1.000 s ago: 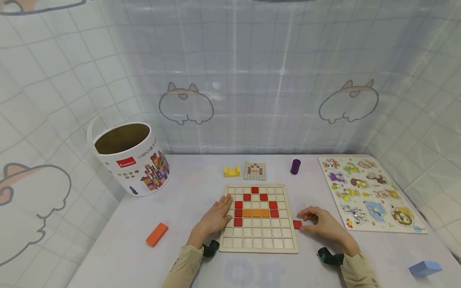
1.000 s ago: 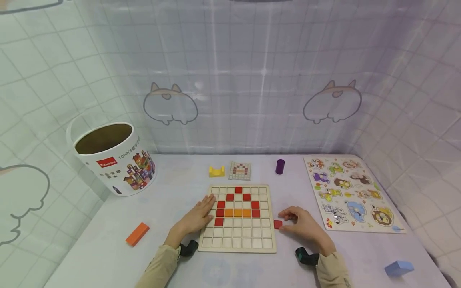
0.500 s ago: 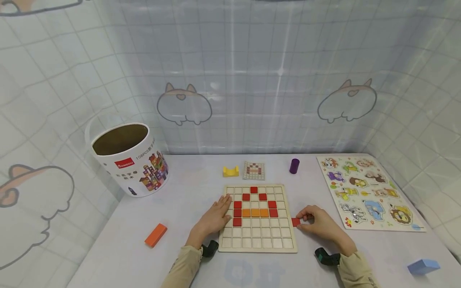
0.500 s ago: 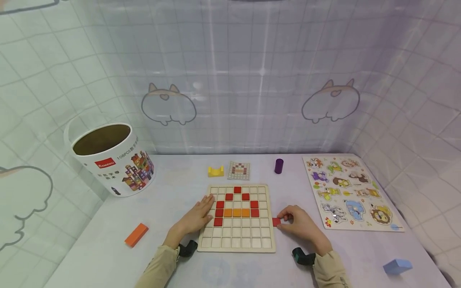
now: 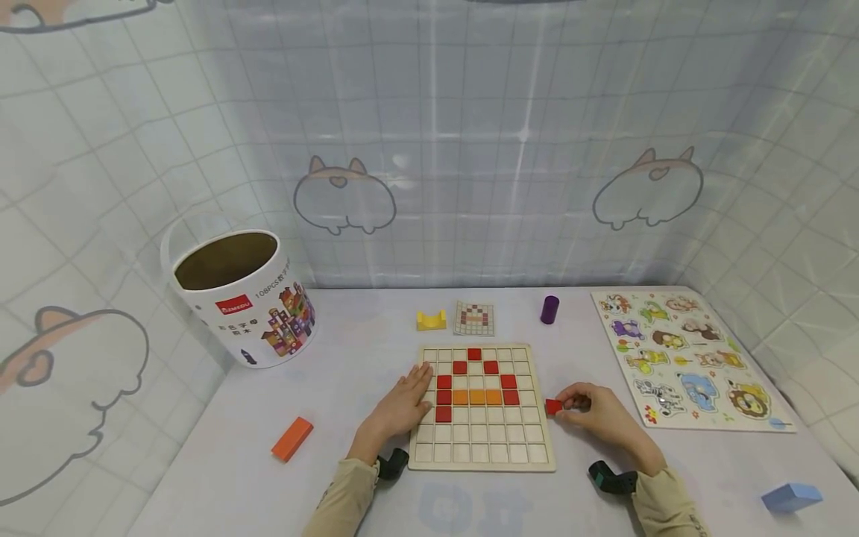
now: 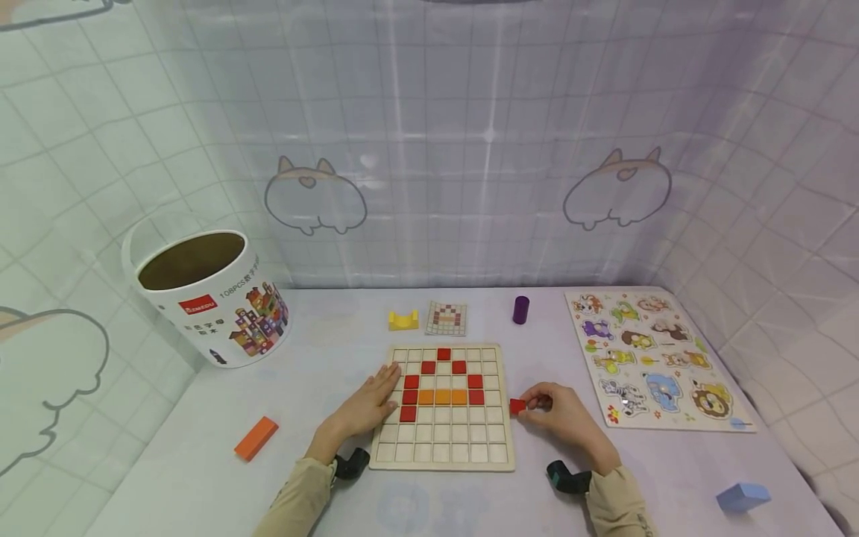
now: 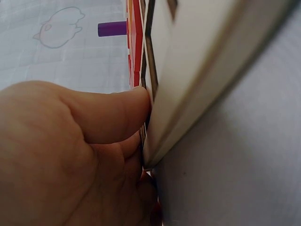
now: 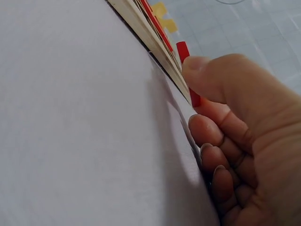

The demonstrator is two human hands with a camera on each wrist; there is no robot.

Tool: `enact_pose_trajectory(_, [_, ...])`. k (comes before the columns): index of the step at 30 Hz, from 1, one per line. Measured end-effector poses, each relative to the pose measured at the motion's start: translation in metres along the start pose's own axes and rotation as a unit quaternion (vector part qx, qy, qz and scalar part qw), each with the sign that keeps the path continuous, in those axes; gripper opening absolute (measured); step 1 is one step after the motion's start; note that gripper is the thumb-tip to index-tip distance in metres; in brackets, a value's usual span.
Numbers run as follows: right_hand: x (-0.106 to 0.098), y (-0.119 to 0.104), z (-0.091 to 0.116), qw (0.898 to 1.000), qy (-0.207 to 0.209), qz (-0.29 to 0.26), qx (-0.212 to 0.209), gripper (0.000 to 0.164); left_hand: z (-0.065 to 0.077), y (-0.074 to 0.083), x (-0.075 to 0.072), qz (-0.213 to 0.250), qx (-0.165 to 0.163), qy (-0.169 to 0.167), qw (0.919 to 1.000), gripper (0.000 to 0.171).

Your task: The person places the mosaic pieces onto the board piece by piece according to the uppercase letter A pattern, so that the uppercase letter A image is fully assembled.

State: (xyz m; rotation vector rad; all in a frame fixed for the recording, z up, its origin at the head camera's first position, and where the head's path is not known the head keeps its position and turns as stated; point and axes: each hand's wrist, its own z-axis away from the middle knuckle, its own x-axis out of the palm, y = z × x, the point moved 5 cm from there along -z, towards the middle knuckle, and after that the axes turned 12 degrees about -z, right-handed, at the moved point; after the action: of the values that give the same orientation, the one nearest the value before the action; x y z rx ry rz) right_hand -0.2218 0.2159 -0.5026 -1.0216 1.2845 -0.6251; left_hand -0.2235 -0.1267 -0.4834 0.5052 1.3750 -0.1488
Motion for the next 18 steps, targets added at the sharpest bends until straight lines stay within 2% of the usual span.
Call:
enact_pose_trajectory(8, [-0.003, -0.003, -0.004, 1.0, 0.005, -0.021, 0.004, 0.02, -0.002, -0.002, 0.001, -0.005, -0.005, 0.001, 1.0, 0.061])
enact_pose_trajectory(15, [-0.007, -0.001, -0.015, 0.999, 0.015, -0.037, 0.022, 0.02, -0.004, -0.005, 0.004, 0.001, 0.003, 0.008, 1.0, 0.062])
enact_pose_trajectory(18, [-0.008, -0.004, -0.02, 0.999, 0.02, -0.038, 0.025, 0.021, -0.003, -0.003, 0.003, -0.001, 0.002, 0.001, 1.0, 0.063])
